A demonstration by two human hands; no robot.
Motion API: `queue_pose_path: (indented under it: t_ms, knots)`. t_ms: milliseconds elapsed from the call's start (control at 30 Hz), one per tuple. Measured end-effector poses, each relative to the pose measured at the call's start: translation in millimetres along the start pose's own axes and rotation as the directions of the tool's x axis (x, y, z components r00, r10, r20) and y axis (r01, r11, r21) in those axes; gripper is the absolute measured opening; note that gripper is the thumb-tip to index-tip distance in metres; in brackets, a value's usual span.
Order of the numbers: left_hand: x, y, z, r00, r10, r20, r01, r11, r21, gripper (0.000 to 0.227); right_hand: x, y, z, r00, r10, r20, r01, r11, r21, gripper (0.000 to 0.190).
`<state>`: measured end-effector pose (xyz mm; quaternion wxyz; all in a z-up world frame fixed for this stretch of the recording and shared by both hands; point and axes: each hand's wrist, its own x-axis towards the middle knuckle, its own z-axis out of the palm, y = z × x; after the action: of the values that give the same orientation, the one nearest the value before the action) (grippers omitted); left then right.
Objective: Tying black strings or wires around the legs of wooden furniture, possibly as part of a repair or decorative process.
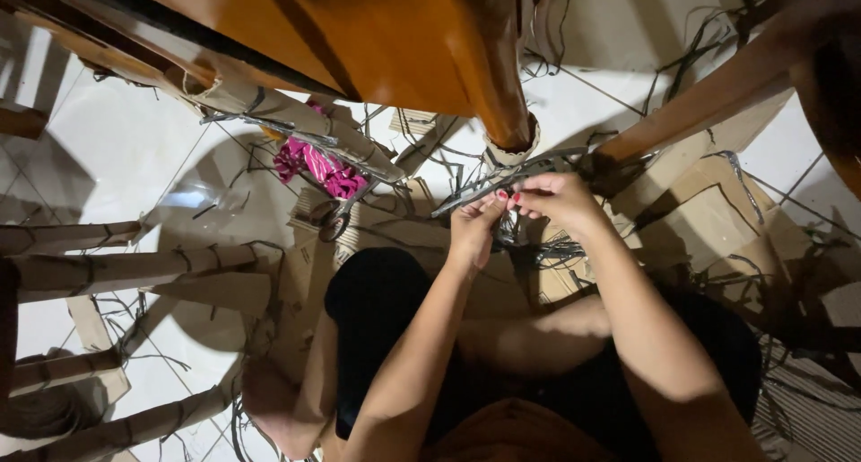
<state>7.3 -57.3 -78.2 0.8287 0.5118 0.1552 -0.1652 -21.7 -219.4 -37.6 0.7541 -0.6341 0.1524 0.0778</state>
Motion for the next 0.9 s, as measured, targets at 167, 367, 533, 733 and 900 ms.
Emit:
queue_pose_path:
  t_ms: [167,367,533,733,900]
  knots:
    - [-6,6,1,1.000,0.006,0.003,-0.006,0.999,0.050,0.019,0,-4,10,0.986,-0.136,-0.101,0.119,0.980,-0.161,0.021]
    - [-9,12,4,0.999,0.039,-0.006,-0.038,0.989,0.146,0.024,-10,-14,24,0.906,-0.378,-0.191,0.283,0.875,-0.392,0.018]
    - [-9,10,3,0.998,0.061,-0.010,-0.058,0.973,0.222,0.027,-7,-4,30,0.858,-0.478,-0.189,0.374,0.832,-0.409,0.016]
    - [-11,9,2,0.999,0.047,-0.013,-0.042,0.963,0.265,0.017,-10,-12,38,0.862,-0.464,-0.204,0.344,0.831,-0.437,0.013]
    - [-19,17,8,0.995,0.095,0.015,-0.095,0.941,0.326,0.019,-6,-1,41,0.903,-0.340,-0.261,0.216,0.887,-0.409,0.015]
